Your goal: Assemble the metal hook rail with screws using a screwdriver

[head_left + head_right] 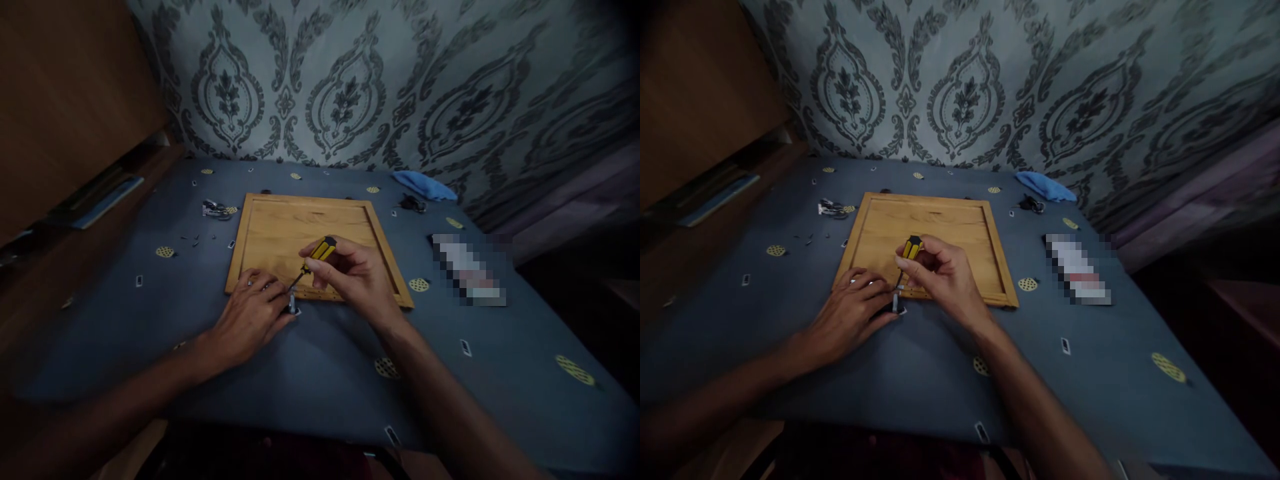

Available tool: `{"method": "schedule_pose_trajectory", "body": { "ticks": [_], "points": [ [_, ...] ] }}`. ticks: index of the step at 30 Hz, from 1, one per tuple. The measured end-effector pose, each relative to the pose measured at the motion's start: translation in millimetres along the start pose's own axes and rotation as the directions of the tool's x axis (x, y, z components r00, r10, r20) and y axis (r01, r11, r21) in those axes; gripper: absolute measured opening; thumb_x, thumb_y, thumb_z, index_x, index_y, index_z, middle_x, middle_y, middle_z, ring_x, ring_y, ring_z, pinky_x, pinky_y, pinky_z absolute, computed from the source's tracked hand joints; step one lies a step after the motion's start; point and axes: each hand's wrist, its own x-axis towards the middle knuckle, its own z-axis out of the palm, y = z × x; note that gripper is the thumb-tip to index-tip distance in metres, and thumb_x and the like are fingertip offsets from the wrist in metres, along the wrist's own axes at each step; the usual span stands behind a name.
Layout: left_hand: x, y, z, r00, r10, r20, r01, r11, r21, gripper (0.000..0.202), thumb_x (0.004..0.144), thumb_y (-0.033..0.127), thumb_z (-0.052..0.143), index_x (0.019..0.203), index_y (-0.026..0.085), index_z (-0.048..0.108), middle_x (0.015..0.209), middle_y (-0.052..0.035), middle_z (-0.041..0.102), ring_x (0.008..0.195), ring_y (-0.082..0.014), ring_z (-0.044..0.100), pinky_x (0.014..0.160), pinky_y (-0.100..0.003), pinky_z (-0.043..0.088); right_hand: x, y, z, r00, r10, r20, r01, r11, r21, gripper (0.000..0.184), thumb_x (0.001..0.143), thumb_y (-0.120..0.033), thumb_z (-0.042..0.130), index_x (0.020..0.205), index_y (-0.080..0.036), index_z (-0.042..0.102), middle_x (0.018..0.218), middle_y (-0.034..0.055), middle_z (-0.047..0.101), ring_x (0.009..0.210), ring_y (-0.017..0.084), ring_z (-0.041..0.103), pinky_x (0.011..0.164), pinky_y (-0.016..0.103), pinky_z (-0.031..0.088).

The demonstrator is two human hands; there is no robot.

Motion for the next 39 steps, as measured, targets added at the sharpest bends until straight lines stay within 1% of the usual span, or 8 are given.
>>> {"method": "schedule_pose_trajectory", "body": {
  "ticks": [5,10,12,19,23,28,35,39],
  "points": [
    [0,1,1.3,1.000,-0.001,-0.024,0.001,1.000,0.008,0.019,0.100,0.033,0.070,0.105,0.016,0.075,0.103,-0.0056,0.077,0.105,-0.0270,0.065,0.100,-0.046,0.042,0,4,5,0.999,-0.005,-0.047,0.006,1.000,0.031,0.043,0.074,-0.056,0.090,0.076,-0.020,0.065,0.074,-0.0009,0.067,0.051,0.010,0.055,0.046,0.024,0.048],
    [1,1,0.3,1.000,0.001,-0.012,-0.001,1.000,0.011,0.018,0.100,0.033,0.069,0.104,0.017,0.075,0.103,-0.0052,0.077,0.105,-0.0265,0.065,0.100,-0.046,0.042,-1,-4,-3,0.998,0.001,0.064,-0.002,1.000,0.012,0.041,0.084,-0.057,0.081,0.100,-0.020,0.072,0.077,0.0000,0.068,0.061,0.013,0.062,0.062,0.028,0.055],
    [1,1,-0.3,1.000,0.001,-0.013,-0.001,1.000,0.010,0.018,0.100,0.033,0.069,0.105,0.017,0.075,0.102,-0.0052,0.077,0.104,-0.0264,0.065,0.099,-0.046,0.043,-1,-4,-4,0.996,0.002,0.092,-0.001,1.000,-0.004,0.039,0.087,-0.057,0.078,0.100,-0.020,0.074,0.073,0.0000,0.068,0.061,0.014,0.063,0.065,0.029,0.055],
    [1,1,1.3,0.999,0.012,-0.045,-0.011,1.000,0.023,0.017,0.099,0.032,0.071,0.102,0.016,0.075,0.104,-0.0051,0.078,0.104,-0.0260,0.066,0.099,-0.045,0.043,-3,13,10,0.971,-0.194,-0.142,0.162,0.964,-0.211,0.042,0.084,-0.054,0.083,0.069,-0.021,0.061,0.064,-0.0026,0.057,0.056,0.012,0.052,0.051,0.025,0.043],
    [1,2,3.0,0.999,-0.001,-0.052,0.002,1.000,0.020,0.017,0.098,0.032,0.073,0.104,0.016,0.075,0.104,-0.0037,0.078,0.105,-0.0259,0.066,0.100,-0.046,0.042,-8,18,14,0.945,-0.266,-0.191,0.203,0.933,-0.296,0.039,0.091,-0.050,0.075,0.070,-0.022,0.058,0.066,-0.0021,0.057,0.058,0.012,0.054,0.054,0.026,0.046],
    [1,1,2.6,0.999,0.001,-0.045,0.000,1.000,0.013,0.020,0.099,0.033,0.072,0.107,0.016,0.075,0.105,-0.0043,0.078,0.105,-0.0262,0.066,0.102,-0.047,0.041,-12,19,16,0.919,-0.358,-0.168,0.270,0.879,-0.392,0.034,0.093,-0.040,0.074,0.071,-0.022,0.056,0.066,-0.0020,0.058,0.059,0.013,0.056,0.057,0.027,0.046],
    [0,0,2.8,0.999,0.001,-0.044,-0.001,1.000,0.002,0.020,0.100,0.034,0.070,0.106,0.016,0.075,0.104,-0.0047,0.078,0.105,-0.0266,0.066,0.102,-0.047,0.041,-12,22,18,0.924,-0.306,-0.230,0.226,0.921,-0.318,0.035,0.088,-0.038,0.080,0.069,-0.023,0.054,0.064,-0.0040,0.054,0.057,0.013,0.054,0.054,0.027,0.046],
    [0,0,2.2,0.999,0.003,-0.053,-0.003,1.000,0.001,0.019,0.099,0.032,0.071,0.105,0.015,0.075,0.104,-0.0047,0.078,0.105,-0.0269,0.067,0.099,-0.046,0.043,-12,13,15,0.906,-0.328,-0.268,0.264,0.932,-0.249,0.015,0.092,-0.030,0.074,0.083,-0.022,0.065,0.073,-0.0028,0.064,0.058,0.012,0.058,0.056,0.027,0.048]
  ]
}}
